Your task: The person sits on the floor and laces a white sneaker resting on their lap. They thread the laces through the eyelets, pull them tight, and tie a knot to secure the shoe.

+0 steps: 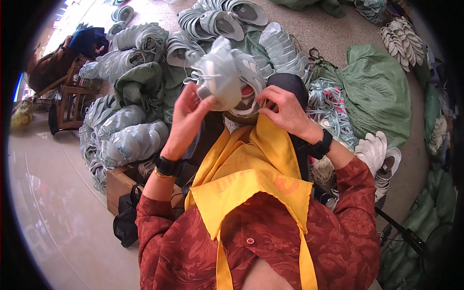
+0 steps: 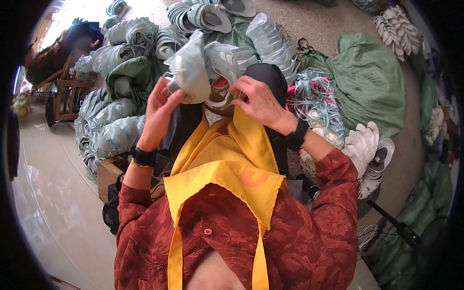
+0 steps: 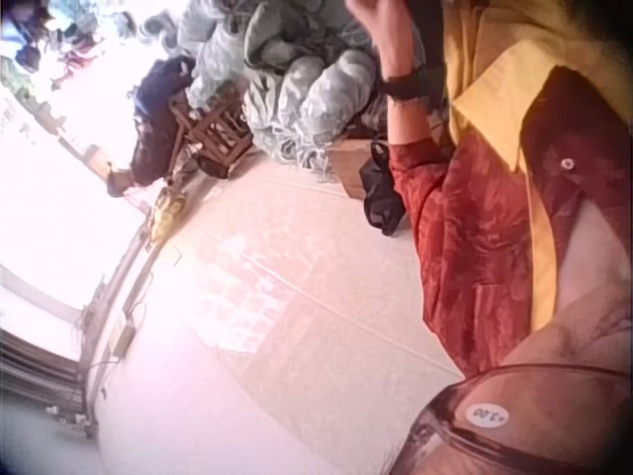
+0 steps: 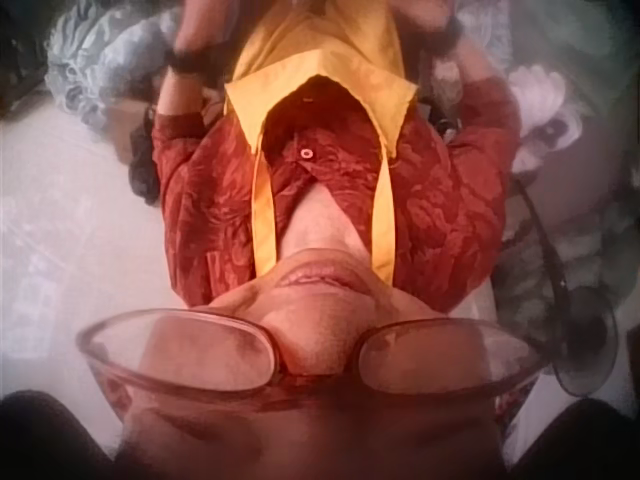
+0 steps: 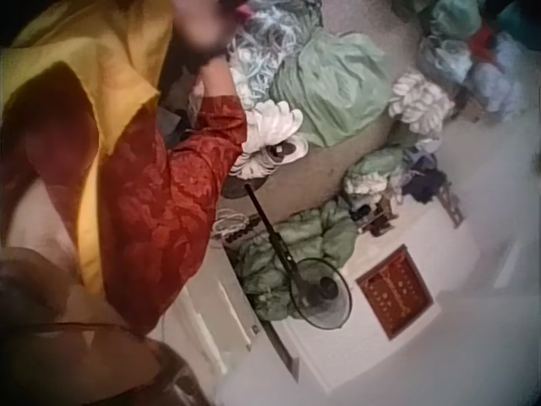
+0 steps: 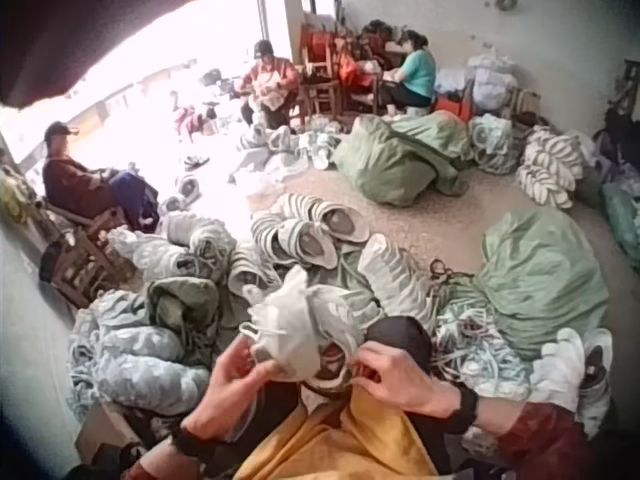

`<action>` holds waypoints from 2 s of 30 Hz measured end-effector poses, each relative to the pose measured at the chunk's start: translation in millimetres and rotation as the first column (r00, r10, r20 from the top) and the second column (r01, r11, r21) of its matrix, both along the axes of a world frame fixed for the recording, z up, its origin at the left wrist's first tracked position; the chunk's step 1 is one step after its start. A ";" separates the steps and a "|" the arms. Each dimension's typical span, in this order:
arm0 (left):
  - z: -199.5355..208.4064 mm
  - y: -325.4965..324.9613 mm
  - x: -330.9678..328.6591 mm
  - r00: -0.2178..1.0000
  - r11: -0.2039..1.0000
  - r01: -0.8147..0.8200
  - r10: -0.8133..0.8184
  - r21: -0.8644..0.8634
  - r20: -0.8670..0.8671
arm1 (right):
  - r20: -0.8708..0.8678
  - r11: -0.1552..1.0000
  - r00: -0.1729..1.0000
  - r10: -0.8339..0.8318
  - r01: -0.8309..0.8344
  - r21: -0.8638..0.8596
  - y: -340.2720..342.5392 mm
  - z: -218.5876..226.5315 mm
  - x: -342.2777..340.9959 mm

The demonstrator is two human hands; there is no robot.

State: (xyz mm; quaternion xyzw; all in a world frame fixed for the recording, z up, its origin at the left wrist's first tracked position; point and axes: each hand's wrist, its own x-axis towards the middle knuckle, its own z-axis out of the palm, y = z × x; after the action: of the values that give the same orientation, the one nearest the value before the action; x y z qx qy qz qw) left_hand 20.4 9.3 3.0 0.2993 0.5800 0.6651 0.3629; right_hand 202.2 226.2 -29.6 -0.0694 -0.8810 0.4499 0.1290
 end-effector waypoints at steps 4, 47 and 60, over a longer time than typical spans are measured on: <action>12.1 -1.6 -14.9 0.993 0.996 -0.075 0.069 0.054 0.099 | -0.026 0.961 0.993 0.113 -0.102 0.256 0.4 -0.7 -6.7; 36.4 27.4 8.9 0.851 0.997 0.072 -0.073 -0.021 -0.519 | -0.053 0.284 0.631 -0.774 0.272 -0.919 192.9 10.3 145.7; -52.0 57.3 47.6 0.344 0.944 0.040 -0.320 -0.326 -0.883 | -0.208 0.903 0.879 -0.429 0.410 -0.126 52.6 36.3 73.3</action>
State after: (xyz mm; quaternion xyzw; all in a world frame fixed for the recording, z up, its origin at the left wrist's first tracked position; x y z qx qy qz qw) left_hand 68.0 66.7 -49.0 0.6355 0.7233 0.2582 0.0791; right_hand 275.5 278.7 6.7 -0.2108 -0.8056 0.4504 0.3221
